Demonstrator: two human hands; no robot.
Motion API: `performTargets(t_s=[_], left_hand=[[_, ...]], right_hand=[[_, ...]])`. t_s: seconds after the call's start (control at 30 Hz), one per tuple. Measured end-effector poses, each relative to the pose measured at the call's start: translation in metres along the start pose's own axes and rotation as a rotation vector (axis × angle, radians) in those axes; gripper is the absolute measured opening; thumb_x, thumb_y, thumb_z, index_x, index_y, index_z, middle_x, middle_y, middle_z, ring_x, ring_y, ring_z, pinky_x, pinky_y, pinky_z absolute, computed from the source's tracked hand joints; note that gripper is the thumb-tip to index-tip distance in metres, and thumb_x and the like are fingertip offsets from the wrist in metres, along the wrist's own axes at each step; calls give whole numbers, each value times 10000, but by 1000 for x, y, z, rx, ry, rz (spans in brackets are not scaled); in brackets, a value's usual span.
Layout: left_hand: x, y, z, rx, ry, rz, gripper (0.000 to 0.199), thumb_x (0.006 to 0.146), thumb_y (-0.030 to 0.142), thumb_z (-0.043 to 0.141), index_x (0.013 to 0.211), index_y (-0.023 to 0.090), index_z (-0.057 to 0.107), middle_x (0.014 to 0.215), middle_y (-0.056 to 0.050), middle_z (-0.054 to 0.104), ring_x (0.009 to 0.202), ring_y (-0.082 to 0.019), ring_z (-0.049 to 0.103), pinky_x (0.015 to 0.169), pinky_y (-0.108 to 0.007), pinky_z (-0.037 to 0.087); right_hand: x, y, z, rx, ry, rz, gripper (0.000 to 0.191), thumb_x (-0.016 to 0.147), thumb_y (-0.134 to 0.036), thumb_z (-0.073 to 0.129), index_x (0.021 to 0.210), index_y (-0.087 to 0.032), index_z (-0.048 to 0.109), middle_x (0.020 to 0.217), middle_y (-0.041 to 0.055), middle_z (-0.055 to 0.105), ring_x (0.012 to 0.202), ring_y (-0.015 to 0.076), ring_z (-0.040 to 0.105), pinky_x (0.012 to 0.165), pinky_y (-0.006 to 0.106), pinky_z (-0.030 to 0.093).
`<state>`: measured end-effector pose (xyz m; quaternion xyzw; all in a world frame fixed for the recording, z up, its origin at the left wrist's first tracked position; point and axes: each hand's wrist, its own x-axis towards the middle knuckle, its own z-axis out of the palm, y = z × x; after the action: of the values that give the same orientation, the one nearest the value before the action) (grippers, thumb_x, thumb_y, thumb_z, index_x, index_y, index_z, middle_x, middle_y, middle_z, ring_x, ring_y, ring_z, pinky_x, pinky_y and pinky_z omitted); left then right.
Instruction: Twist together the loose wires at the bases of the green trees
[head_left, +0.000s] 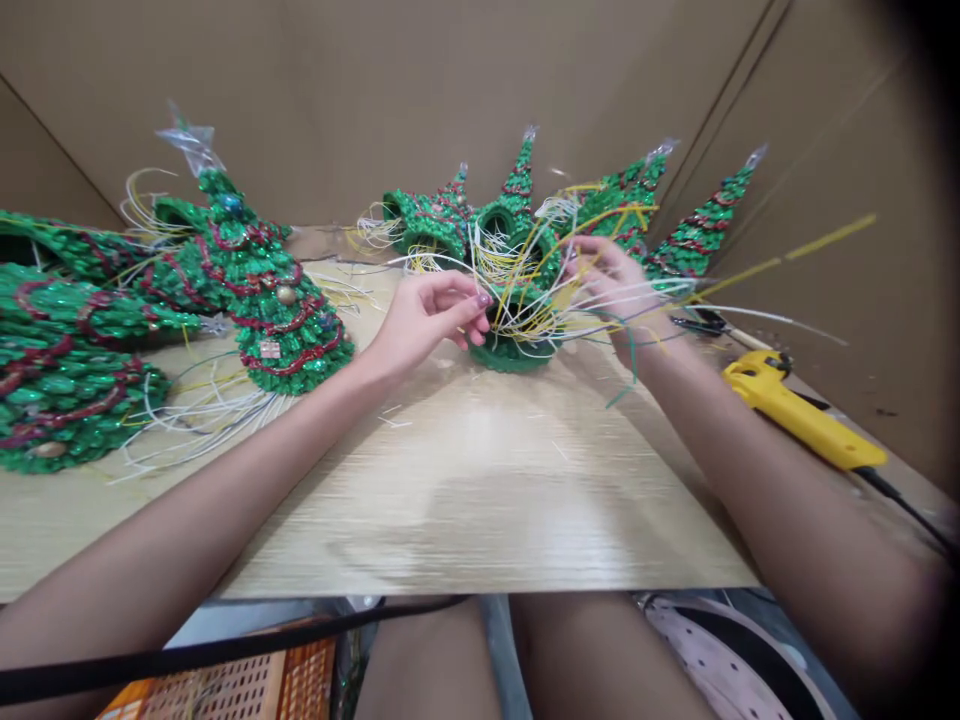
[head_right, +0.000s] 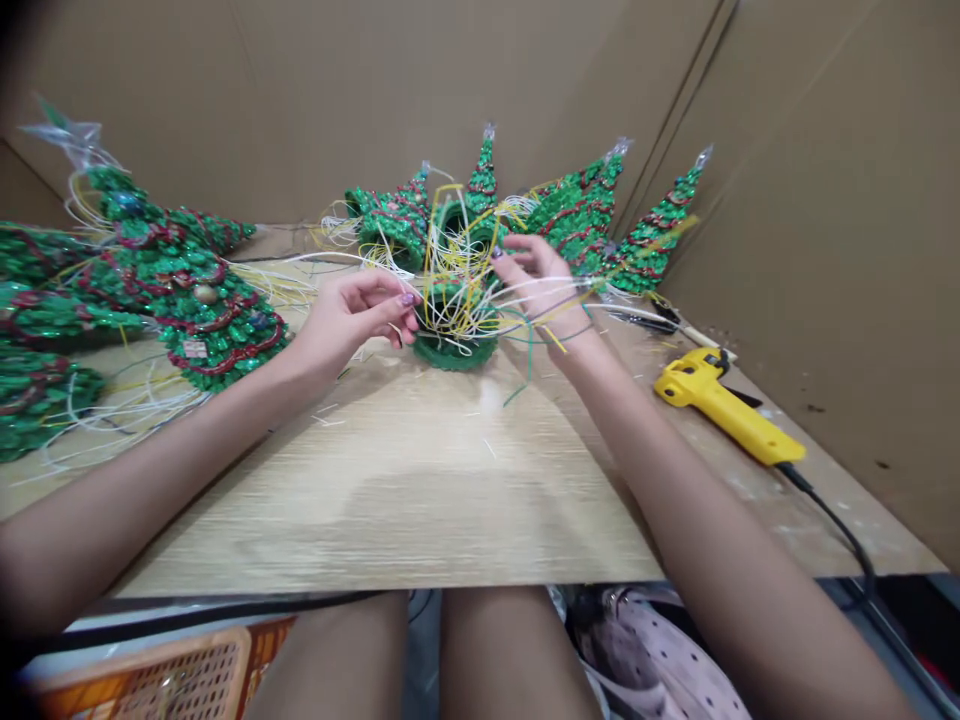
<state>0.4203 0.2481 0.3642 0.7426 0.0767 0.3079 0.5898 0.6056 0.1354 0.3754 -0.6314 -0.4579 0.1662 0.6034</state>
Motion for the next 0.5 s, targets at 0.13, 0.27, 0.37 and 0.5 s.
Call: performTargets(t_s=[0.13, 0.27, 0.37, 0.5], left_hand=[[-4, -3, 2, -74, -41, -60, 85, 810, 234, 571, 810, 151, 583, 674, -7, 647, 532, -74, 603, 487, -175, 452], [-11, -7, 6, -125, -85, -112, 60, 759, 143, 546, 791, 132, 596, 666, -8, 648, 559, -84, 616, 495, -173, 467], [-13, -9, 8, -147, -104, -165, 100, 764, 137, 510, 776, 118, 608, 663, -19, 648, 562, -90, 617, 487, -175, 467], [-13, -13, 8, -185, -109, -216, 149, 808, 186, 482, 768, 113, 607, 646, -32, 648, 534, -94, 614, 461, -179, 453]], right_hand=[[-18, -23, 8, 56, -9, -211, 239, 766, -411, 647, 953, -261, 654, 1029, 15, 675, 1021, 188, 576, 887, 328, 440], [-32, -29, 18, -156, -214, -276, 246, 816, -482, 576, 880, -285, 708, 1006, 18, 675, 1023, 222, 588, 906, 385, 446], [-34, -26, 18, -300, -239, -345, 328, 811, -554, 543, 755, -283, 718, 1001, 22, 670, 1010, 249, 586, 905, 435, 442], [-35, -29, 15, -423, -219, -517, 342, 846, -492, 523, 663, -272, 710, 923, 18, 669, 977, 239, 564, 946, 480, 385]])
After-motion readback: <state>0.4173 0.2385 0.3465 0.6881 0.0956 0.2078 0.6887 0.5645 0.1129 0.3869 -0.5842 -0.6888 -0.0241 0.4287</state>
